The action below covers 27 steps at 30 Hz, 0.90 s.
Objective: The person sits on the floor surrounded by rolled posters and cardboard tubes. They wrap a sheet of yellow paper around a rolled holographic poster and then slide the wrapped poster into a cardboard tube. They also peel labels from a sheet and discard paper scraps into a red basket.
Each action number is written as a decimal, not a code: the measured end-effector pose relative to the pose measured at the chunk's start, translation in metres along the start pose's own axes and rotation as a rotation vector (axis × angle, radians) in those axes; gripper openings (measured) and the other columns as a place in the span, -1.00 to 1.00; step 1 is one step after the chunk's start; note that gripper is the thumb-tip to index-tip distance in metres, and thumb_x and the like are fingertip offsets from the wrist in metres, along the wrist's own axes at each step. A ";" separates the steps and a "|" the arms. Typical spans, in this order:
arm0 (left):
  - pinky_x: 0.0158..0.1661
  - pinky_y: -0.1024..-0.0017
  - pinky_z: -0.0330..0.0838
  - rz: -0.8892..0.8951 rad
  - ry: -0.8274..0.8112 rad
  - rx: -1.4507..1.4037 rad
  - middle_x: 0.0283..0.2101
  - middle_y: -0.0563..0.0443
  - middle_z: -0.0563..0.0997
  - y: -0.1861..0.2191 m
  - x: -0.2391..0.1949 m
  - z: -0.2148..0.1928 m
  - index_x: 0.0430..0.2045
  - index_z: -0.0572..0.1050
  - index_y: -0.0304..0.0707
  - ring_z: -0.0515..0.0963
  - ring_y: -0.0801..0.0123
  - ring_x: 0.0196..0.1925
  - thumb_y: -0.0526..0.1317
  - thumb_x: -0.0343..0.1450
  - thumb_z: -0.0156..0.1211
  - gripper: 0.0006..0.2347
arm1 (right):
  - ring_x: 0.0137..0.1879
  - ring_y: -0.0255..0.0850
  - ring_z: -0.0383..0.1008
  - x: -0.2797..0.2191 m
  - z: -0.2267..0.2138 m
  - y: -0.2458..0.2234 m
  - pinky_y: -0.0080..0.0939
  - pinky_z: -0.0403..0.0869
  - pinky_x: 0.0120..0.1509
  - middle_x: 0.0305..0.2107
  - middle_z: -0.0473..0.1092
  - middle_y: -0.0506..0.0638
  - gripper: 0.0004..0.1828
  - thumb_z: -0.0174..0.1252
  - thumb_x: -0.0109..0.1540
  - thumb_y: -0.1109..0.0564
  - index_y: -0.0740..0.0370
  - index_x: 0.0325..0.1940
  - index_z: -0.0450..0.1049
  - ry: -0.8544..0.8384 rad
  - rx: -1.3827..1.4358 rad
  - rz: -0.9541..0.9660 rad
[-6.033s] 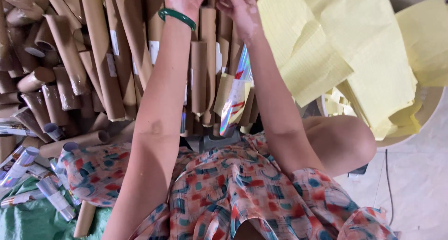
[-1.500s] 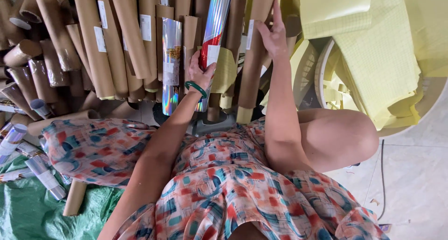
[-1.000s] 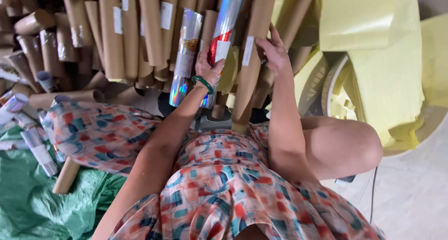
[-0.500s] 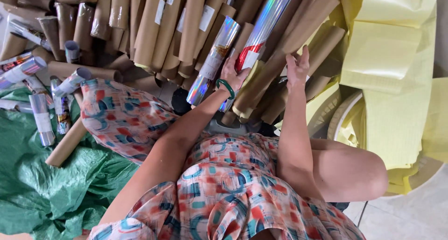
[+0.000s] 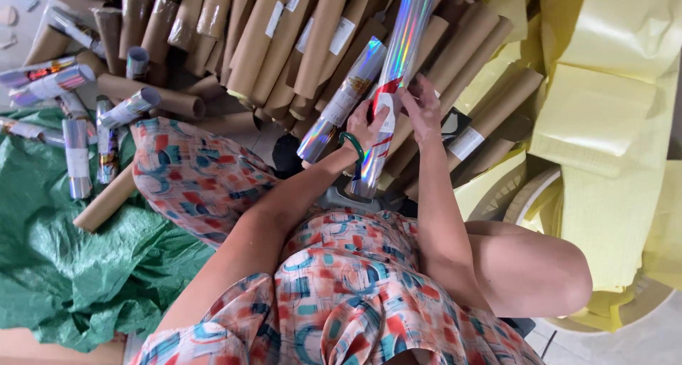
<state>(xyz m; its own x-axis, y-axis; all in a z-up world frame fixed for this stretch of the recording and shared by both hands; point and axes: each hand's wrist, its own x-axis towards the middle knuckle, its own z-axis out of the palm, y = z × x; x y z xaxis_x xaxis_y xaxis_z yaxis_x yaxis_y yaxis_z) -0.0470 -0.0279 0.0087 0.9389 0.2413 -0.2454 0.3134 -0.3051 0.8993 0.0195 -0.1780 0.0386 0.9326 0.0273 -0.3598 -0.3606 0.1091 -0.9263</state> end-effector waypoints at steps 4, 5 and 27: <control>0.10 0.15 0.44 0.048 0.008 -0.021 -0.02 -0.37 0.62 0.003 -0.002 -0.006 0.09 0.44 -0.39 0.62 -0.09 0.06 0.15 0.44 0.11 -0.46 | 0.05 -0.20 0.51 0.001 0.015 0.007 -0.21 0.53 0.09 -0.05 0.49 0.07 -0.35 0.35 0.24 0.15 0.33 0.36 0.31 -0.053 -0.084 -0.056; 0.16 0.16 0.41 0.107 0.028 -0.077 0.04 -0.38 0.59 0.002 -0.003 -0.005 0.12 0.43 -0.39 0.59 -0.08 0.13 0.12 0.48 0.07 -0.48 | 0.07 -0.20 0.51 0.001 0.019 0.007 -0.22 0.51 0.14 -0.03 0.50 0.07 -0.38 0.36 0.24 0.17 0.35 0.34 0.33 -0.056 -0.060 -0.100; 0.29 0.16 0.33 0.306 -0.298 -0.155 0.21 -0.40 0.49 0.000 -0.031 -0.019 0.40 -0.01 -0.47 0.51 -0.07 0.29 0.10 0.37 0.25 -0.17 | 0.10 -0.23 0.49 0.019 0.025 -0.022 -0.22 0.49 0.23 0.06 0.47 0.04 -0.54 0.12 0.37 0.22 0.31 0.36 0.28 -0.162 0.434 -0.207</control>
<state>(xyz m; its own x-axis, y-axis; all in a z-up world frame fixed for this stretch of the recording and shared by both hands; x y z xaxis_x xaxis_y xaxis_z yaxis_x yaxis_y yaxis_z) -0.0783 -0.0181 0.0232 0.9921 -0.1212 -0.0333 0.0118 -0.1742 0.9846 0.0456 -0.1548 0.0551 0.9865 0.1115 -0.1202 -0.1614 0.5302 -0.8324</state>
